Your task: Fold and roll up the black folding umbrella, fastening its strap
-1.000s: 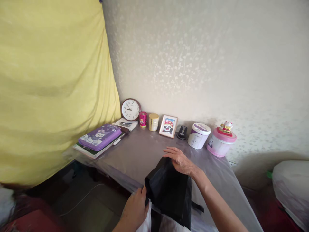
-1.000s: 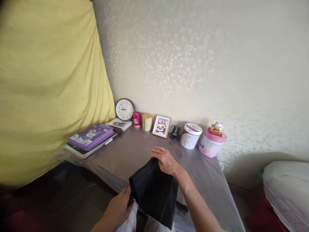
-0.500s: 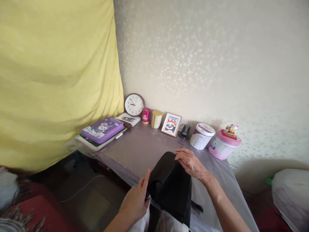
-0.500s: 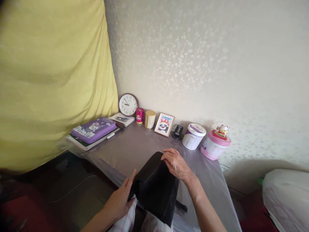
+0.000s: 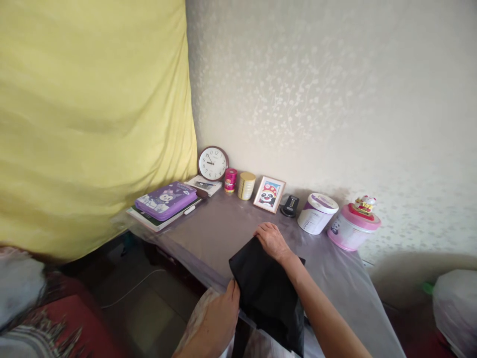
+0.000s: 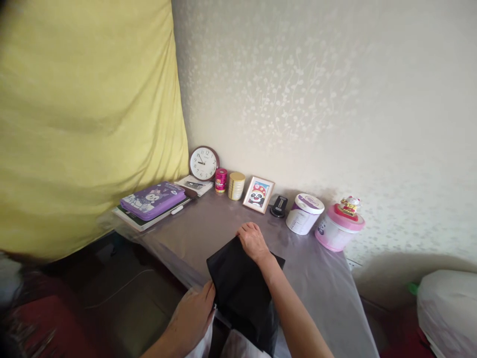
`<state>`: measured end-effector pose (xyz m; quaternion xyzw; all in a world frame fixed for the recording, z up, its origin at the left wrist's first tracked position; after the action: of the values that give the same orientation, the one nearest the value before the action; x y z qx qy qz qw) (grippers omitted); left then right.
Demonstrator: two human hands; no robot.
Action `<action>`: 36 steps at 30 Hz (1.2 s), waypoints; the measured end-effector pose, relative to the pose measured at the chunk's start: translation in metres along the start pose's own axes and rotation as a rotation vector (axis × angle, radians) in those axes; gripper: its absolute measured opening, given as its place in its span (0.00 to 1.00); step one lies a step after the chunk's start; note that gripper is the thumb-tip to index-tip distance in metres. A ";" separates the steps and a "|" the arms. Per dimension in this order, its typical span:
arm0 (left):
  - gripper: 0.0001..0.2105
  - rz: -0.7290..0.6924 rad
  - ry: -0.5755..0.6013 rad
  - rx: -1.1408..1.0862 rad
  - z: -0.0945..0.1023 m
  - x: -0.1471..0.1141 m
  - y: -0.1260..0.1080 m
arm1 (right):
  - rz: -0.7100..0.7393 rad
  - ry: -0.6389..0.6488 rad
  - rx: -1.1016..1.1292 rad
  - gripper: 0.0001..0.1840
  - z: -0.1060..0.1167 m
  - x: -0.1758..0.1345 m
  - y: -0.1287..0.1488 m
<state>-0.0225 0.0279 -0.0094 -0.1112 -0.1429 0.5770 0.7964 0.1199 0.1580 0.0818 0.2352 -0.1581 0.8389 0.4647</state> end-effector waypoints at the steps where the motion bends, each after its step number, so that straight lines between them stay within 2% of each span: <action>1: 0.27 -0.005 -0.002 0.021 0.000 -0.001 -0.001 | -0.002 0.026 -0.019 0.10 -0.006 0.001 0.002; 5: 0.27 0.000 -0.071 0.000 -0.003 -0.007 0.000 | -0.003 0.091 -0.064 0.09 -0.024 -0.003 0.005; 10: 0.29 0.161 -0.005 -0.128 -0.005 -0.009 0.007 | -0.008 0.120 -0.087 0.08 -0.039 -0.011 0.003; 14: 0.38 0.245 -0.015 -0.196 0.004 -0.010 0.008 | -0.002 0.122 -0.092 0.10 -0.041 -0.012 0.003; 17: 0.40 0.185 -0.032 -0.210 0.008 -0.009 0.005 | 0.016 0.109 -0.096 0.10 -0.040 -0.013 0.005; 20: 0.38 0.103 0.019 -0.205 0.005 -0.008 0.001 | 0.027 0.104 -0.099 0.10 -0.040 -0.013 0.006; 24: 0.36 0.088 0.064 -0.199 0.001 -0.006 0.000 | 0.037 0.112 -0.092 0.09 -0.043 -0.013 0.007; 27: 0.36 0.092 0.055 -0.158 -0.002 -0.007 -0.003 | 0.028 0.089 -0.076 0.08 -0.036 -0.013 0.010; 31: 0.34 0.096 0.028 -0.109 -0.005 -0.010 -0.009 | 0.032 -0.008 0.033 0.10 -0.012 -0.025 0.027; 36: 0.34 0.076 0.052 -0.108 -0.012 -0.013 -0.015 | 0.081 0.057 0.238 0.13 -0.003 -0.062 0.052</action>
<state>-0.0087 0.0112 -0.0163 -0.1742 -0.1488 0.5952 0.7703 0.1036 0.0887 0.0435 0.2581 -0.0538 0.8762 0.4034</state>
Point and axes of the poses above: each hand's wrist, its own x-axis towards the middle knuckle, its own z-axis out of the back of the hand, y = z × x, the point moved 5 cm from there along x, towards the middle knuckle, and after that the axes turned 15 degrees about -y, right-handed, at the moved point
